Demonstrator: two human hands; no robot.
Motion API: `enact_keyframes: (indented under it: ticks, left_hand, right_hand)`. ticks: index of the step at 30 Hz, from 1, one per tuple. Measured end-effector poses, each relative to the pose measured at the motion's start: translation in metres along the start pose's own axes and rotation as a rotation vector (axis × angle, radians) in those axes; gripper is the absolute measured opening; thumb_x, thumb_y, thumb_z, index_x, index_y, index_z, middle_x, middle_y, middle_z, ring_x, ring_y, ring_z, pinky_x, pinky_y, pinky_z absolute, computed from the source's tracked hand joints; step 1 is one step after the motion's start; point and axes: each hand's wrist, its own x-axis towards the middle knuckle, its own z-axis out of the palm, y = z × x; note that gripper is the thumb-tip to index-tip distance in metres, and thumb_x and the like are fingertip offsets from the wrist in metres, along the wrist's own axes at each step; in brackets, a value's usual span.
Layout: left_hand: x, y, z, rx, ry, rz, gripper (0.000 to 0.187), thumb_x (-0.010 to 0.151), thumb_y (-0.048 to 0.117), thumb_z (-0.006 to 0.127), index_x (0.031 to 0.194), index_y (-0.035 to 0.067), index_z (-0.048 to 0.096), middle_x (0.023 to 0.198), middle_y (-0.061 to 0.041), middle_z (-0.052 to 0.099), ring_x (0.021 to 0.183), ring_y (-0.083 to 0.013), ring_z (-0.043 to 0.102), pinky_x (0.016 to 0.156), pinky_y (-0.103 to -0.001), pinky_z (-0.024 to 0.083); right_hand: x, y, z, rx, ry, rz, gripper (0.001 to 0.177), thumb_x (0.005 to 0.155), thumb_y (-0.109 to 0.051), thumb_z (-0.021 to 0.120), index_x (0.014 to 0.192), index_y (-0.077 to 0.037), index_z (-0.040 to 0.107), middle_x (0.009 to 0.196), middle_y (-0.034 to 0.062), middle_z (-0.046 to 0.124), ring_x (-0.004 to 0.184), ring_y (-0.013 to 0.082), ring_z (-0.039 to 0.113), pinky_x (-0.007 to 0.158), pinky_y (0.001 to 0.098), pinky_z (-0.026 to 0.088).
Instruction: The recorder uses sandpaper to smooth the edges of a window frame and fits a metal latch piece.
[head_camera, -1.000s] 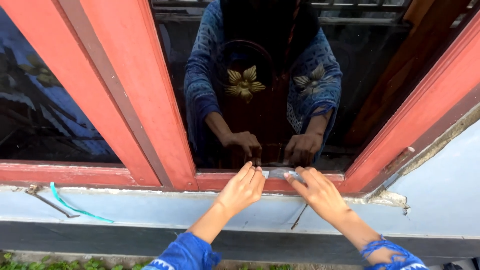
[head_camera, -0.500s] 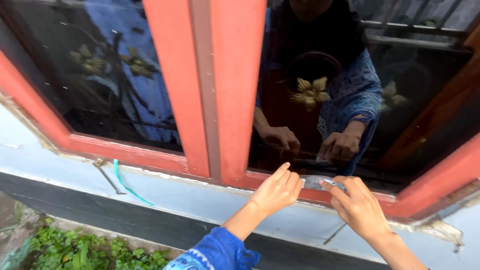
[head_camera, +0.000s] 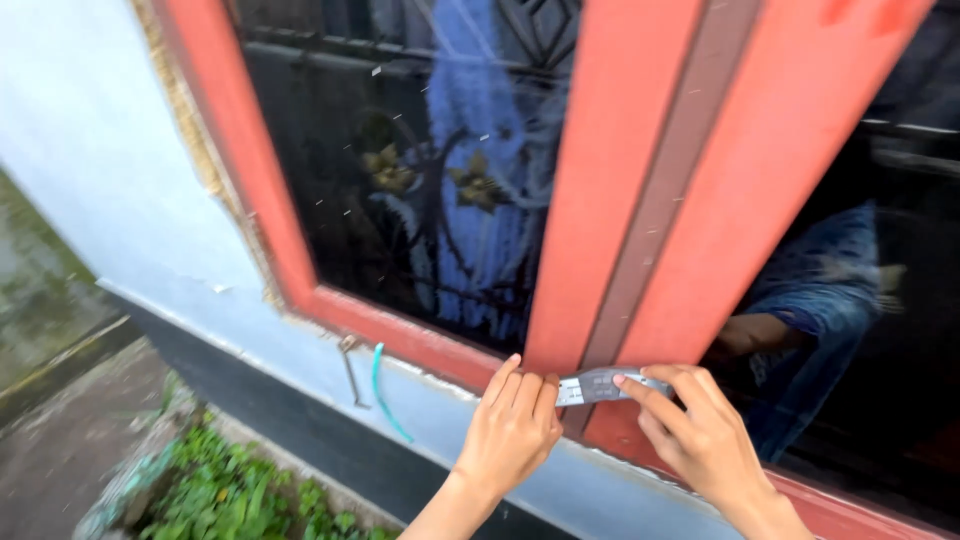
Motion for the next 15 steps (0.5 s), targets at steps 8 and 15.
enact_keyframes:
  ticks: [8,15]
  left_hand:
    - [-0.012,-0.026,-0.026,0.073,-0.032,-0.129,0.03,0.076,0.01,0.067,0.104,-0.001,0.065,0.09,-0.013,0.056,0.093,-0.0303,0.06,0.119,-0.046,0.042]
    - [-0.007,-0.027,-0.008,0.136,-0.037,-0.092,0.026,0.077,0.009,0.069,0.101,0.0,0.064,0.092,-0.011,0.056,0.095,-0.0285,0.059,0.121,-0.045,0.041]
  right_hand:
    - [0.029,0.006,0.033,0.163,-0.092,-0.118,0.037,0.073,-0.006,0.078,0.109,-0.013,0.073,0.106,0.0028,0.068,0.095,0.0254,0.063,0.082,0.0367,0.054]
    - [0.031,0.011,0.033,0.147,-0.106,-0.025,0.042,0.069,-0.006,0.079,0.11,-0.012,0.074,0.106,0.0005,0.07,0.093,0.0226,0.063,0.08,0.0342,0.054]
